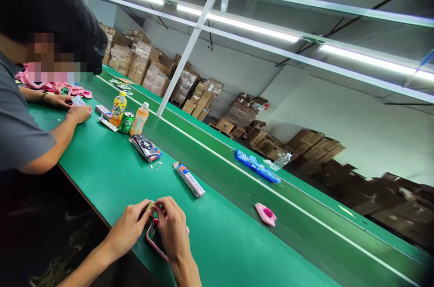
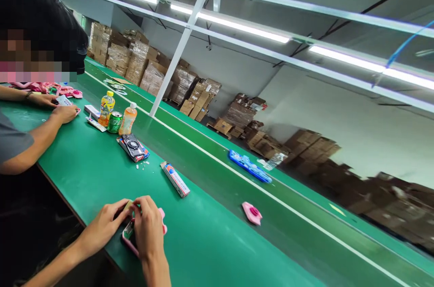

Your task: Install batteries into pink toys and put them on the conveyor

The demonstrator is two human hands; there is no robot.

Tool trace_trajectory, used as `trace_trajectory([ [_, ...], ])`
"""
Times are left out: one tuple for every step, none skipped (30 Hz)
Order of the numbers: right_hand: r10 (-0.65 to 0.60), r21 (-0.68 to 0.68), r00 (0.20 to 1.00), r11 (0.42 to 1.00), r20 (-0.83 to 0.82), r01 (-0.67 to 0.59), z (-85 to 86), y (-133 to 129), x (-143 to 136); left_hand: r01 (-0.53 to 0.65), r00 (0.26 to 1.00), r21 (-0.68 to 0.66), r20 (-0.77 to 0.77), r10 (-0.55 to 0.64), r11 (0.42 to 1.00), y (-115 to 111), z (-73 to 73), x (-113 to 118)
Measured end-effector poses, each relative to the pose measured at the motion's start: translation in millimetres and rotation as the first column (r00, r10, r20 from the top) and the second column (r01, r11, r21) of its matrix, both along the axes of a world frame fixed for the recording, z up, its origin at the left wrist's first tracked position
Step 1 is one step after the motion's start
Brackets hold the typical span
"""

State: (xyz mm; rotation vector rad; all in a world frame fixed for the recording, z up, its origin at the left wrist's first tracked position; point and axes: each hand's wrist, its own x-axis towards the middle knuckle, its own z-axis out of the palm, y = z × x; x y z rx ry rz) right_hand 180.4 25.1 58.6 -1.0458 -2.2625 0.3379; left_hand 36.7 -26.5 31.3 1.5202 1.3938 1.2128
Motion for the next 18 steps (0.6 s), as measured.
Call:
trace_trajectory([
  [0.007, 0.019, 0.999, 1.000, 0.035, -0.008, 2.9, 1.1, 0.1, 0.003, 1.000, 0.000, -0.005, -0.003, 1.000, -0.5, -0.1, 0.1],
  [0.025, 0.039, 0.997, 0.999, 0.078, -0.028, 6.3, 2.4, 0.3, 0.004, 1.000, -0.001, -0.008, -0.004, 1.000, -0.9, 0.1, 0.1],
  [0.046, 0.056, 0.991, 0.997, 0.123, -0.054, 9.8, 4.0, 0.6, 0.003, 1.000, -0.002, -0.010, -0.003, 1.000, -1.3, 0.5, 0.1],
  [0.069, 0.069, 0.984, 0.994, 0.164, -0.081, 12.9, 5.6, 0.9, 0.003, 1.000, -0.004, -0.012, -0.003, 1.000, -1.6, 1.0, 0.0],
  [0.087, 0.077, 0.977, 0.992, 0.197, -0.104, 15.4, 7.1, 1.1, 0.001, 1.000, -0.007, -0.014, -0.001, 1.000, -1.9, 1.5, -0.1],
  [0.097, 0.083, 0.971, 0.990, 0.220, -0.117, 16.8, 8.3, 1.3, -0.005, 1.000, -0.011, -0.016, 0.005, 1.000, -2.2, 1.9, -0.2],
  [0.096, 0.092, 0.967, 0.988, 0.236, -0.121, 17.1, 9.1, 1.2, -0.012, 1.000, -0.016, -0.017, 0.012, 1.000, -2.5, 2.1, -0.2],
  [0.090, 0.103, 0.964, 0.988, 0.248, -0.119, 16.4, 9.2, 0.9, -0.021, 1.000, -0.020, -0.017, 0.021, 1.000, -2.7, 2.1, 0.0],
  [0.084, 0.118, 0.961, 0.986, 0.264, -0.118, 14.7, 8.7, 0.5, -0.030, 0.999, -0.022, -0.017, 0.030, 0.999, -2.7, 2.1, 0.4],
  [0.077, 0.132, 0.957, 0.984, 0.278, -0.118, 12.5, 7.5, -0.1, -0.038, 0.999, -0.022, -0.014, 0.038, 0.999, -2.5, 2.0, 0.9],
  [0.072, 0.155, 0.953, 0.981, 0.293, -0.121, 9.9, 5.8, -0.7, -0.045, 0.999, -0.019, -0.009, 0.045, 0.999, -2.0, 2.0, 1.7],
  [0.066, 0.190, 0.949, 0.973, 0.309, -0.129, 7.2, 3.7, -1.3, -0.048, 0.999, -0.015, -0.001, 0.048, 0.999, -1.1, 2.2, 2.5],
  [0.058, 0.240, 0.945, 0.961, 0.322, -0.141, 4.5, 1.3, -1.8, -0.053, 0.999, -0.012, 0.007, 0.053, 0.999, 0.2, 2.5, 3.1],
  [0.049, 0.302, 0.943, 0.941, 0.330, -0.154, 1.9, -1.2, -2.1, -0.059, 0.998, -0.011, 0.019, 0.059, 0.998, 1.9, 2.9, 3.5],
  [0.041, 0.365, 0.943, 0.916, 0.330, -0.167, -0.5, -3.7, -2.1, -0.064, 0.997, -0.012, 0.037, 0.064, 0.998, 4.0, 3.4, 3.4],
  [0.041, 0.415, 0.947, 0.893, 0.318, -0.177, -2.8, -5.8, -1.8, -0.063, 0.996, -0.015, 0.068, 0.064, 0.998, 6.4, 3.8, 2.6],
  [0.053, 0.440, 0.954, 0.879, 0.294, -0.184, -4.9, -7.4, -1.3, -0.047, 0.992, -0.017, 0.117, 0.049, 0.999, 8.9, 3.9, 1.0],
  [0.077, 0.438, 0.961, 0.879, 0.266, -0.192, -6.8, -8.4, -0.8, -0.015, 0.982, -0.018, 0.186, 0.018, 1.000, 11.5, 3.8, -1.4],
])
